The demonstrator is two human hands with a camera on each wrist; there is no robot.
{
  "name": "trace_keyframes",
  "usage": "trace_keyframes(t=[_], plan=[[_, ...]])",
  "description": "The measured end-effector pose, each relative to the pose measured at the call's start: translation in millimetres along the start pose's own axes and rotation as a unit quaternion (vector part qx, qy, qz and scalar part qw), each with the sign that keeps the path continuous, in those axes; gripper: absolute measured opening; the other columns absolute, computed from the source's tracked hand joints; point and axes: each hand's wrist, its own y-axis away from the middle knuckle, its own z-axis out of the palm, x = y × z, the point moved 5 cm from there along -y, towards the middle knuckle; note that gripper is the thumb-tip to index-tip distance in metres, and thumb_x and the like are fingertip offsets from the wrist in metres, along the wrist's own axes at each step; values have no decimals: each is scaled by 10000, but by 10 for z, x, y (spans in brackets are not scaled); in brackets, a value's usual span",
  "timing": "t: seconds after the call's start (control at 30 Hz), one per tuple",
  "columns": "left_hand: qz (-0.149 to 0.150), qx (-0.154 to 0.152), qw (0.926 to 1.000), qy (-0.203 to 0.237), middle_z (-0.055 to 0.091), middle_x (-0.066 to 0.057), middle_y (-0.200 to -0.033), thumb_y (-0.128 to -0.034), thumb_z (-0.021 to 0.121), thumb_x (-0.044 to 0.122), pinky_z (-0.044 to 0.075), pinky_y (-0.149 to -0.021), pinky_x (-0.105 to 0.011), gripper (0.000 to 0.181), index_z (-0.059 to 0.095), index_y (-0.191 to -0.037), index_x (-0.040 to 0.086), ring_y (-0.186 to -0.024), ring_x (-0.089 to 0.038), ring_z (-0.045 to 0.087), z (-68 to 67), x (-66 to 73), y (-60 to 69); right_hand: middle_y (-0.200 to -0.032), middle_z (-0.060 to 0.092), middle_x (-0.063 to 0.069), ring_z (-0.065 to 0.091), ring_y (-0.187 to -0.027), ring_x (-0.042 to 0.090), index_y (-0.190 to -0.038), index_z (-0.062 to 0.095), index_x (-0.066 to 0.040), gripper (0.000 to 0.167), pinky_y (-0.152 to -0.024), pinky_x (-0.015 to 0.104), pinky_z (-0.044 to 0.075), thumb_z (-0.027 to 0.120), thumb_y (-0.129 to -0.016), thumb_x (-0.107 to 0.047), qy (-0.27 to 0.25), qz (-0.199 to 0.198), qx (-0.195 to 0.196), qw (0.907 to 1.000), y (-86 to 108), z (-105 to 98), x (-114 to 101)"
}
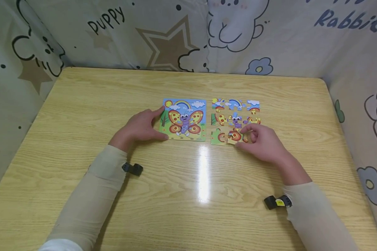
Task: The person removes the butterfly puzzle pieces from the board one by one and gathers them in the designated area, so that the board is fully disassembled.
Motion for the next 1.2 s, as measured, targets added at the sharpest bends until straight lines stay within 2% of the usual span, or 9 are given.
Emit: trace_keyframes(t=[0.3,0.53,0.87,1.2], plan=[[-34,-10,10000,45,397,-189,-1507,-717,847,533,347,-1057,-478,1147,190,-1611,241,-1363,-336,382,-5,-4,6,-615,332,-8,299,-522,133,-1090,651,-40,412,-554,314,289,844,-832,-298,128,-72,70,9999,108,-125,190],[-66,11,10000,31,394,-195,-1508,-721,842,541,339,-1063,-480,1140,192,-1610,248,-1368,-341,378,2,-26,-4,-620,317,-7,296,-530,136,-1089,657,-28,387,-653,261,316,847,-831,-246,106,-203,97,9997,148,-181,266],[-62,4,10000,40,401,-197,-1500,-718,838,546,344,-1057,-478,1137,198,-1609,248,-1362,-341,384,-1,-17,0,-622,320,-7,297,-534,128,-1092,652,-30,387,-638,255,306,853,-825,-225,190,-151,73,9997,179,-251,419],[-47,-3,10000,4,386,-198,-1516,-720,836,547,337,-1064,-483,1141,188,-1611,249,-1376,-343,370,8,-15,-9,-625,301,0,279,-545,137,-1099,650,-33,389,-681,238,295,853,-826,-222,264,-110,46,9996,177,-297,495]])
